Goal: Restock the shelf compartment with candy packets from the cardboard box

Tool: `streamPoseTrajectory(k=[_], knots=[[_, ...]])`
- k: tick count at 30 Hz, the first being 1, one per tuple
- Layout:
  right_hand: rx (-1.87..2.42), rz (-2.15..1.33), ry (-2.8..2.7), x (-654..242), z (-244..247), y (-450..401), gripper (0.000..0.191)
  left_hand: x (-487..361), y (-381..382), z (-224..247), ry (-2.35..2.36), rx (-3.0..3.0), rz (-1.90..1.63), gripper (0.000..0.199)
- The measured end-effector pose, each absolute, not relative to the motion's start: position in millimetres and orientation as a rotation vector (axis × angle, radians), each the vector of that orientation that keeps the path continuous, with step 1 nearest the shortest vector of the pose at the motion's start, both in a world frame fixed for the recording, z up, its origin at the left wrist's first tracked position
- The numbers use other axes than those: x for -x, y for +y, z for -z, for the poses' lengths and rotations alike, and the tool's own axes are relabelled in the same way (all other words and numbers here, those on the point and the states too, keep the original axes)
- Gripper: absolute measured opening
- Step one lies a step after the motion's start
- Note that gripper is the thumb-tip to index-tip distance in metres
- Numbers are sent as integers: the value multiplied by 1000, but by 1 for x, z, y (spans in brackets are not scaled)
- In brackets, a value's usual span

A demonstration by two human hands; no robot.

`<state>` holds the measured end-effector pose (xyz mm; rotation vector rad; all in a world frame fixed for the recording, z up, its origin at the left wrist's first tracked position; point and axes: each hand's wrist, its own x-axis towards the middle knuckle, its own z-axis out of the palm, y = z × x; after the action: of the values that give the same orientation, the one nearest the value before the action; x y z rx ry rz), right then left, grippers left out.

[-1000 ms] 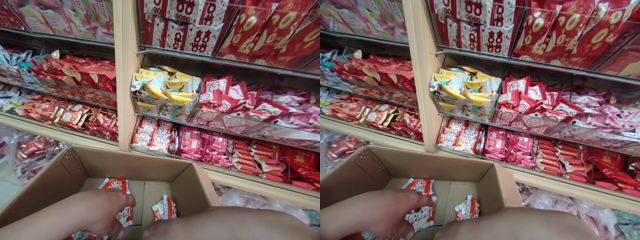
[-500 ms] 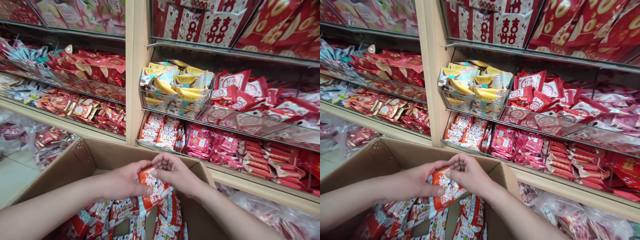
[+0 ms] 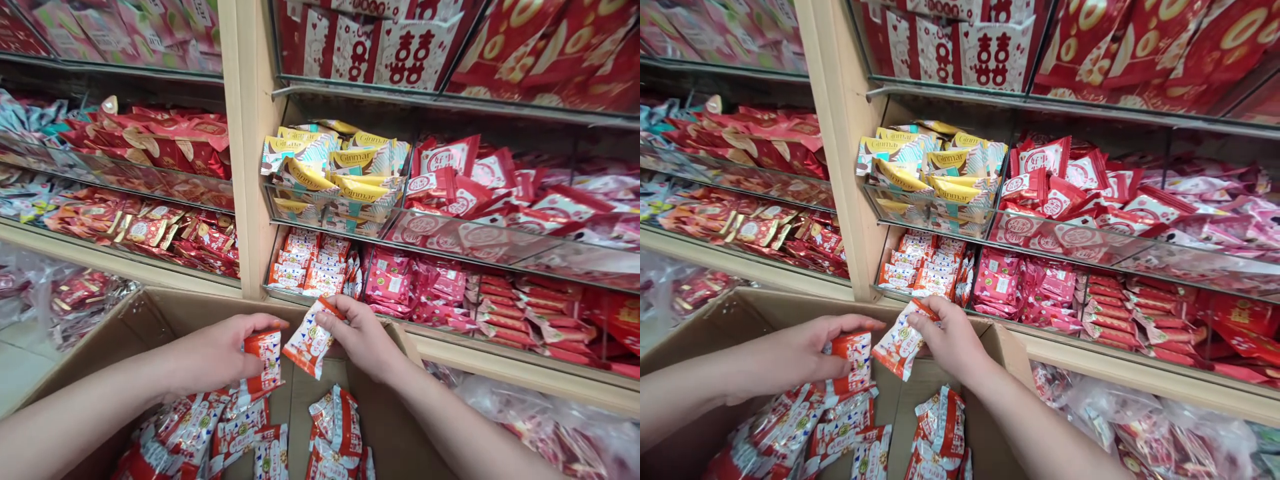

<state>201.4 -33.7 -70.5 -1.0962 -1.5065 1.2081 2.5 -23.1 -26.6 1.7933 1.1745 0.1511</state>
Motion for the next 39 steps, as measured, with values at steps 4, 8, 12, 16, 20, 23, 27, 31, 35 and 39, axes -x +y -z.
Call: streamPoseTrajectory(k=[4,8,12,16,20,23,27,31,35,39], knots=[[1064,-1100,-1848,-198,68,-41,17,-7,-28,31,1128,-1649,-89,38],[1131,-850,-1917,-192,73,-48,28,-10,-35,32,1115,-1546,-1,31],[1160,-818,-1787,-189,80,-51,26,-10,-37,31,1015,-1525,-61,40],[1092,-759,-1952,-189,68,-48,19,-8,-36,39,974,-1533,-115,41],[1282,-221,-2233,-203,40,-6,23,-9,-35,47,925,-1518,-136,36],[1669,206,-2315,-218,28,46,27,-12,-36,47,844,-1467,-172,35],[1839,201,-2368,-226,28,92,28,-14,-37,47,778,-1417,-178,40],[1942,210,-2407,-219,32,99,33,-11,-35,53,833,-1454,-207,38],[2057,172,-2426,-216,30,100,34,-9,-33,57,797,-1471,-222,37],[2177,70,-2450,-217,23,105,29,-9,-31,59,801,-1435,-216,38]])
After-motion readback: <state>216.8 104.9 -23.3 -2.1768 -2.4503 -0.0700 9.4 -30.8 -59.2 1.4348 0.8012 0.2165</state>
